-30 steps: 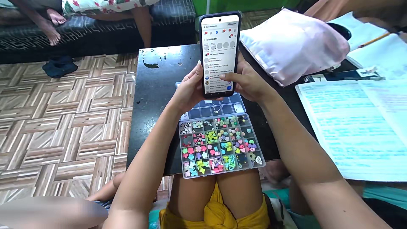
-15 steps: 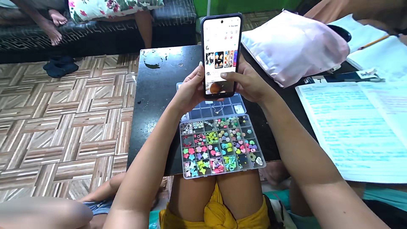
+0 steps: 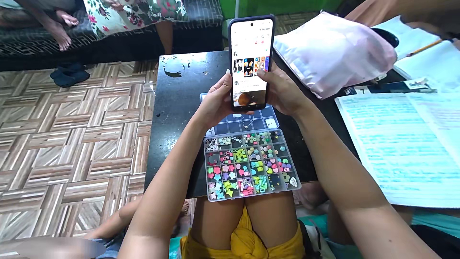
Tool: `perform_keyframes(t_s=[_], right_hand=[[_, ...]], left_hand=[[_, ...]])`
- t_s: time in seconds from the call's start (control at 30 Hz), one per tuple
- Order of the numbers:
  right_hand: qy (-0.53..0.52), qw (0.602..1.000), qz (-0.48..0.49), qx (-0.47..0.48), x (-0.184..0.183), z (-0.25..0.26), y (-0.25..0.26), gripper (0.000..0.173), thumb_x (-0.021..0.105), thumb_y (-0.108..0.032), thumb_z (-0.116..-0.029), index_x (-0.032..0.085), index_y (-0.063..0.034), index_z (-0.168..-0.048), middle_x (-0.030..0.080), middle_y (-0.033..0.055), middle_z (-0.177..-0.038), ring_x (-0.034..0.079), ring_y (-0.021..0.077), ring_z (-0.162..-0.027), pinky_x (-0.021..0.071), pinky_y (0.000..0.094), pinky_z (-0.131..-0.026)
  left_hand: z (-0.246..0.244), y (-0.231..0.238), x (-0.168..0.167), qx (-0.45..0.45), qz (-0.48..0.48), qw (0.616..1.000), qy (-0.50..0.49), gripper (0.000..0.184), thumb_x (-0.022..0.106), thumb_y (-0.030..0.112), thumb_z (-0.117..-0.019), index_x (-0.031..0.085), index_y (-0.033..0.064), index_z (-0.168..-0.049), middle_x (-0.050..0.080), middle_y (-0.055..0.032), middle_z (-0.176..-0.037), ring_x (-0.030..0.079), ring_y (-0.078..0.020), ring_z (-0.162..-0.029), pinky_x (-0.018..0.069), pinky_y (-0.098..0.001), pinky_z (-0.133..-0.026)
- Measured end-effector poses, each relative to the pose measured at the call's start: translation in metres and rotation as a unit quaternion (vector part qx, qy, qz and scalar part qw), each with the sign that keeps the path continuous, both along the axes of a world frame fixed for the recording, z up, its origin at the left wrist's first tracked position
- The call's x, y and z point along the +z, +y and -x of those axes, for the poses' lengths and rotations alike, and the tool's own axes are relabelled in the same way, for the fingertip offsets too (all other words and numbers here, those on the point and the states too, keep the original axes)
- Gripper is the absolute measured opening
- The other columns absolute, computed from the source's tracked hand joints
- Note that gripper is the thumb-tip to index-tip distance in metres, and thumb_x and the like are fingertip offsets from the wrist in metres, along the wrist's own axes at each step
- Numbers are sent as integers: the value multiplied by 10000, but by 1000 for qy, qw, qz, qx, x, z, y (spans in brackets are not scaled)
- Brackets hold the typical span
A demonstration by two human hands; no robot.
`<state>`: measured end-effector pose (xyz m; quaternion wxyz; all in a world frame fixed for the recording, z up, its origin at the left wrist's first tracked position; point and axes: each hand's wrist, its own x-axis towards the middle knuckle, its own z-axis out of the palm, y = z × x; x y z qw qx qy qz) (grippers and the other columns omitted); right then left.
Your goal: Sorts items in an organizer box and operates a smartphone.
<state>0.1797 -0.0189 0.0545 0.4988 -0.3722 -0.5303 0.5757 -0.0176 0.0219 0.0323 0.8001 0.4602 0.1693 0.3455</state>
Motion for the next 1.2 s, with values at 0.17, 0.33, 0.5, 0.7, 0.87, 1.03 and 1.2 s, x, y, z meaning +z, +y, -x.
perform_keyframes(t_s=[0.17,0.33,0.5,0.7,0.87,1.03,1.2], right_hand=[[-28,999,-27,13,-1,-1,0,650,574,2,-946,244,-145,-1487,650,-6,-1213,694,102,-1057,606,290,-904],[-52,998,-27,26,-3,-3,1,853,621,57,-919,102,-156,-1562,607,24,-1290,677,117,-1109,593,297,-943],[-41,999,-3,6,2,0,-2,583,465,-89,-1054,165,-182,-1545,632,2,-1245,692,108,-1069,605,303,-914],[-24,1000,16,-8,5,2,-2,422,330,-213,-1118,215,-214,-1523,669,-1,-1182,701,103,-1040,604,283,-887],[-28,999,22,-10,6,3,-3,405,300,-237,-1125,212,-218,-1520,664,-19,-1194,699,89,-1032,606,269,-870],[-10,1000,-4,23,1,-1,0,432,374,-189,-1097,233,-205,-1504,649,-2,-1212,694,112,-1056,606,297,-900],[-7,999,-15,29,0,-1,0,452,408,-137,-1073,241,-199,-1488,651,-13,-1194,696,109,-1050,608,302,-903]], left_hand=[[0,-1,1,2,4,1000,2,426,218,387,-1130,514,157,-1333,730,-87,-1086,744,-235,-969,640,-418,-797],[0,-2,3,7,-7,1000,16,442,200,403,-1127,499,161,-1345,728,-84,-1087,739,-237,-977,639,-425,-798],[0,-1,1,2,-1,1000,11,441,199,397,-1129,485,156,-1364,715,-101,-1126,734,-269,-1003,638,-455,-805],[0,1,-1,0,-8,1000,13,447,205,396,-1129,466,159,-1404,703,-112,-1171,725,-279,-1039,630,-480,-837],[0,3,-3,-14,-5,1000,3,467,194,414,-1126,485,143,-1371,699,-124,-1170,723,-289,-1046,631,-486,-830],[0,3,-2,-13,-6,1000,0,447,200,400,-1129,470,161,-1394,695,-128,-1185,720,-302,-1054,631,-498,-828],[0,3,-2,-10,-5,1000,5,458,196,408,-1127,482,146,-1371,697,-129,-1165,723,-297,-1038,632,-491,-822]])
